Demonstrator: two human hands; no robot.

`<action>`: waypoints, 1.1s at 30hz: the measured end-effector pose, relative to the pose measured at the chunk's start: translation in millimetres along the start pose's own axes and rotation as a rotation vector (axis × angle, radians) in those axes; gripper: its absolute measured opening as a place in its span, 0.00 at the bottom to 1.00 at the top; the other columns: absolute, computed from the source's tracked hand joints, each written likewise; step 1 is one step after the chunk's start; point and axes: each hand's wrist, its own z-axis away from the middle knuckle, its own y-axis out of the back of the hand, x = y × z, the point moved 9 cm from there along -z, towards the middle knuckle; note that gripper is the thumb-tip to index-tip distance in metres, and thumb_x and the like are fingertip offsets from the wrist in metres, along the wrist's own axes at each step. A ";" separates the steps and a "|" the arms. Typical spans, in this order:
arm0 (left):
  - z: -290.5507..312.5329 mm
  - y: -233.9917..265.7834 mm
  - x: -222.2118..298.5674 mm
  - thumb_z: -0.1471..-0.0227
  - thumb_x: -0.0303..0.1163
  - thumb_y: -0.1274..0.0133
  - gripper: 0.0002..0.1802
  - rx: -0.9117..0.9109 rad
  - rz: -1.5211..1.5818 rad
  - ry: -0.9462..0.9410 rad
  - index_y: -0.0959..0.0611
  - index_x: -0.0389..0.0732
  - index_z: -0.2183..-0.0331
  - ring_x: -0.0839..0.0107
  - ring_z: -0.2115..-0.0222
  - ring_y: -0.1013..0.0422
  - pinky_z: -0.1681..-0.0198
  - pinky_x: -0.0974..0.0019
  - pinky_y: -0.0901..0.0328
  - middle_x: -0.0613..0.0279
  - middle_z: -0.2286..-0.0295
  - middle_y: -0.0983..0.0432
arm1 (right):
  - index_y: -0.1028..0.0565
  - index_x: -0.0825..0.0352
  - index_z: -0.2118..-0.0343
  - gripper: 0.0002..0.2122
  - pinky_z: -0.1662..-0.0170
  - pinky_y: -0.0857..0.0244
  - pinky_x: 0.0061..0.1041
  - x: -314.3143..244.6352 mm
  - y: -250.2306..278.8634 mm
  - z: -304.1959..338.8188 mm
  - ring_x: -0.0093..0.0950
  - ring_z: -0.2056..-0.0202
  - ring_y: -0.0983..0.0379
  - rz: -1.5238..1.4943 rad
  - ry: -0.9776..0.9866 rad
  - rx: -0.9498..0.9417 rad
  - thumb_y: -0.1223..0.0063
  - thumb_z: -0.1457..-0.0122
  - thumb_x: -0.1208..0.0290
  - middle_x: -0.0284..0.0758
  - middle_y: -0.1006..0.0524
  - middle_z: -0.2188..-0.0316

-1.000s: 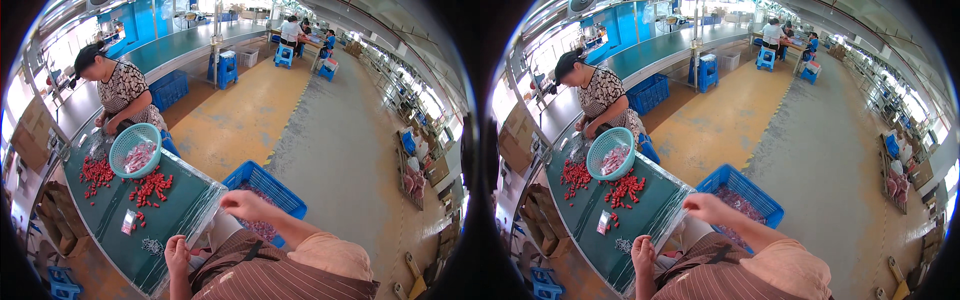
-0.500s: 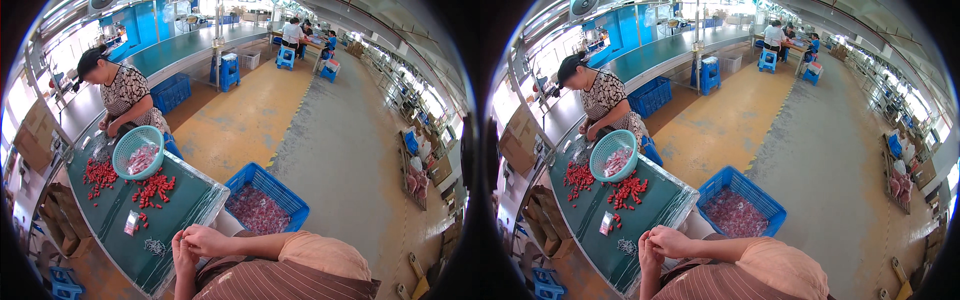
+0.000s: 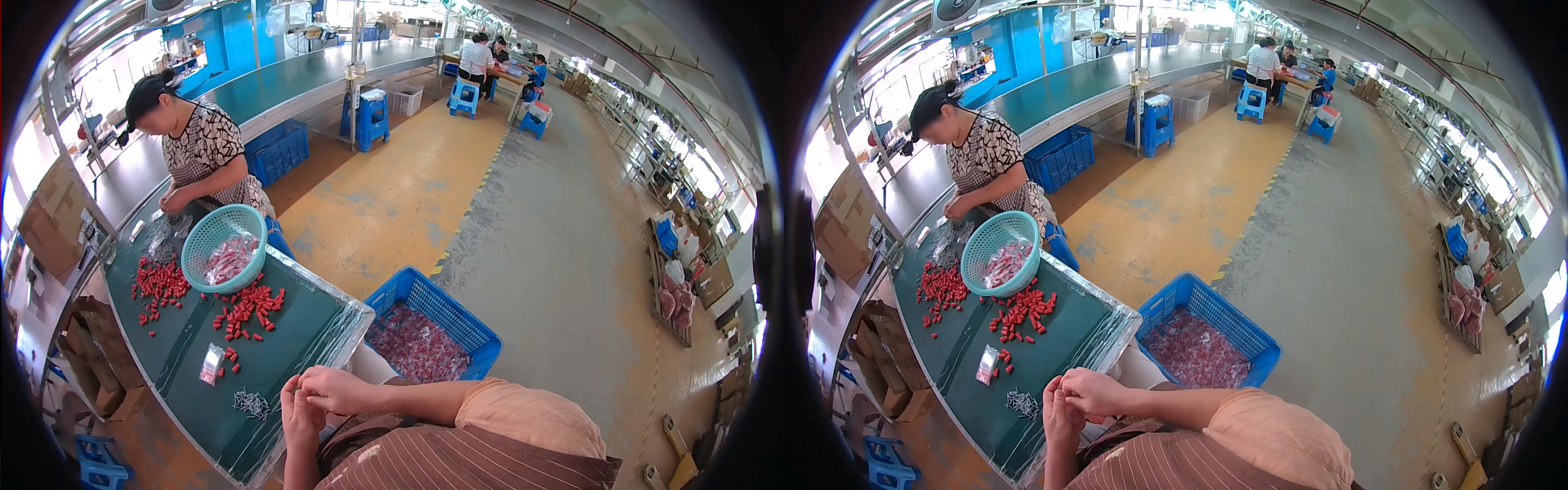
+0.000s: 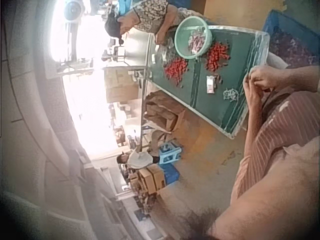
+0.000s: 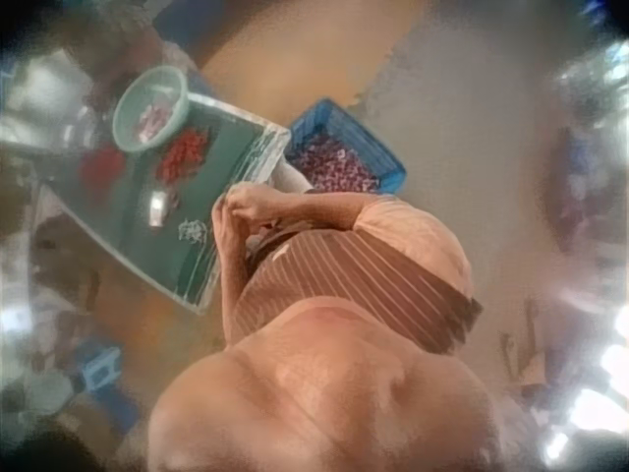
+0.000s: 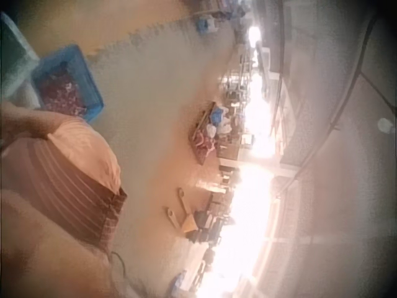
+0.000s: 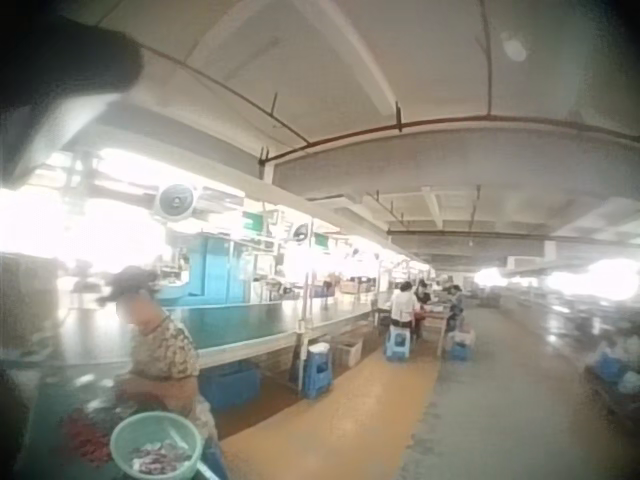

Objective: The person packages hardware by opening plastic bags, inserting screws and plastic anchors into each bag by hand, and sealing the bags.

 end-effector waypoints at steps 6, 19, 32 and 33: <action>-2.3 9.6 0.6 0.39 0.37 0.60 0.16 -0.013 -0.061 0.024 0.35 0.39 0.53 0.84 0.88 0.44 0.89 0.81 0.51 0.68 0.75 0.32 | 0.29 0.69 0.73 0.06 0.57 0.38 0.34 -1.4 9.0 -5.6 0.40 0.60 0.32 -0.042 0.053 0.086 0.49 0.48 0.71 0.40 0.29 0.67; -8.6 49.9 -10.3 0.44 0.31 0.50 0.10 0.175 -0.104 -0.075 0.28 0.41 0.76 0.83 0.91 0.45 0.90 0.78 0.52 0.67 0.85 0.32 | 0.29 0.72 0.62 0.09 0.59 0.35 0.25 15.0 -0.2 3.7 0.27 0.65 0.29 -0.333 -0.149 0.075 0.50 0.43 0.72 0.37 0.26 0.68; -8.8 21.8 18.8 0.49 0.34 0.46 0.14 0.249 -0.486 -0.087 0.28 0.43 0.82 0.83 0.87 0.43 0.85 0.75 0.49 0.74 0.85 0.37 | 0.25 0.68 0.63 0.09 0.61 0.36 0.21 28.8 9.1 2.6 0.19 0.65 0.29 -0.721 -0.355 0.124 0.55 0.39 0.70 0.30 0.24 0.66; -4.3 21.7 27.2 0.51 0.34 0.43 0.15 0.258 -0.589 -0.165 0.28 0.41 0.83 0.85 0.84 0.42 0.83 0.75 0.47 0.73 0.85 0.36 | 0.25 0.70 0.64 0.08 0.60 0.35 0.20 21.5 4.1 -1.3 0.19 0.66 0.29 -0.753 -0.363 0.060 0.51 0.42 0.72 0.30 0.24 0.68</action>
